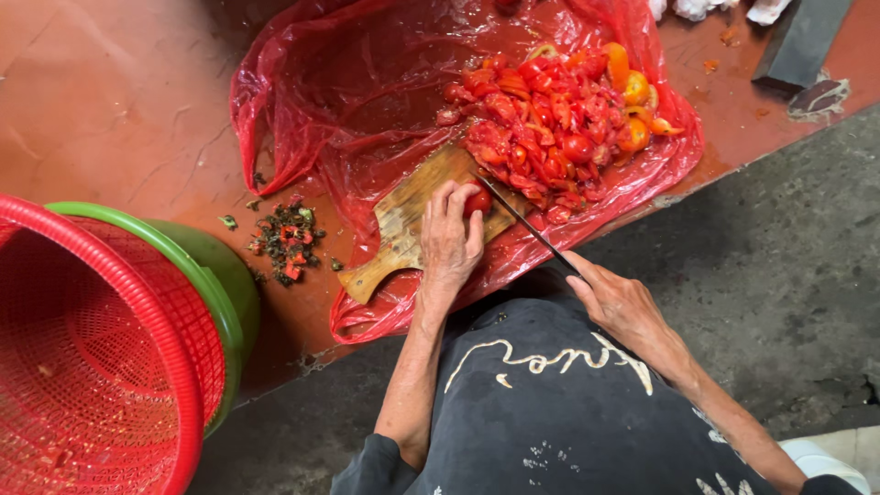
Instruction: The person repeatedly picks whole tomatoes from a red plastic bag and dices them on a wooden cutting board using a knife. The diced tomatoes accumulate on the board and in the bag as the person continues the task.
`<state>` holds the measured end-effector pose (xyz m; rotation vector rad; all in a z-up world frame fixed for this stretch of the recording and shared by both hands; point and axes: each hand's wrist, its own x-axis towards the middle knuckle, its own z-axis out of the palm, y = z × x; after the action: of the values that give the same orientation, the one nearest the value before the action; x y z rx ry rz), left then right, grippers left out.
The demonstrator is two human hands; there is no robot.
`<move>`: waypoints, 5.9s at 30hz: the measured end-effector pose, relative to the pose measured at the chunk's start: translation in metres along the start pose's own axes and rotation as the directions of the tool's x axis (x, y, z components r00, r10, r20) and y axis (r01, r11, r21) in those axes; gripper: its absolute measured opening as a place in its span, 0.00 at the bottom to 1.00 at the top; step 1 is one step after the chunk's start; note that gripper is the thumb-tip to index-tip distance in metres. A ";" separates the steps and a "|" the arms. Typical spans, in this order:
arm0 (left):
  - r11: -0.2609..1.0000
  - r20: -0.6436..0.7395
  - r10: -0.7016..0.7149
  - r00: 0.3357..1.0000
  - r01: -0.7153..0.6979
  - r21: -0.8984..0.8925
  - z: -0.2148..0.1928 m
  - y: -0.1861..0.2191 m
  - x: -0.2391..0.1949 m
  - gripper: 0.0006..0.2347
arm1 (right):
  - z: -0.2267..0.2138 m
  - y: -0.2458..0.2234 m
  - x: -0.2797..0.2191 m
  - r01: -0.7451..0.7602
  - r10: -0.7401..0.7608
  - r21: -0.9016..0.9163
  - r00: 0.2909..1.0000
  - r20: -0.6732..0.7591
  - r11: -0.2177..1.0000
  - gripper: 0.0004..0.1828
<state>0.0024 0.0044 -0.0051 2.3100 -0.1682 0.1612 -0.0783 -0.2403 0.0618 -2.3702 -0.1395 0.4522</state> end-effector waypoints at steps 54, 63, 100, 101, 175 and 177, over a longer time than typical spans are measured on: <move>0.997 -0.061 0.069 0.996 -0.067 0.037 -0.005 0.018 -0.020 0.15 | 0.005 0.005 0.014 0.158 -0.158 -0.009 0.985 -0.070 0.987 0.25; 0.997 0.029 0.078 0.997 -0.078 -0.003 -0.012 0.003 -0.014 0.16 | -0.006 -0.003 0.004 0.155 -0.157 -0.121 0.988 -0.003 0.980 0.26; 0.987 -0.089 0.145 0.985 -0.150 -0.058 0.000 -0.014 -0.022 0.16 | 0.008 0.014 0.040 0.144 -0.140 -0.040 0.986 0.085 0.989 0.24; 0.987 -0.085 0.142 0.986 -0.148 -0.064 0.001 -0.014 -0.023 0.16 | 0.017 0.012 0.053 0.174 -0.169 -0.060 0.983 0.077 0.983 0.24; 0.987 -0.119 0.052 0.991 -0.032 0.158 0.011 -0.005 -0.023 0.13 | 0.012 -0.011 0.021 0.114 -0.106 -0.257 0.993 0.047 0.960 0.26; 0.989 -0.125 0.043 0.991 -0.025 0.147 0.011 -0.003 -0.023 0.13 | 0.028 -0.014 0.050 0.194 -0.207 -0.254 0.978 -0.027 0.947 0.24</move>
<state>-0.0189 0.0004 -0.0184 2.4329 -0.1344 0.3484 -0.0414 -0.2016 0.0380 -2.5782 -0.4326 0.2862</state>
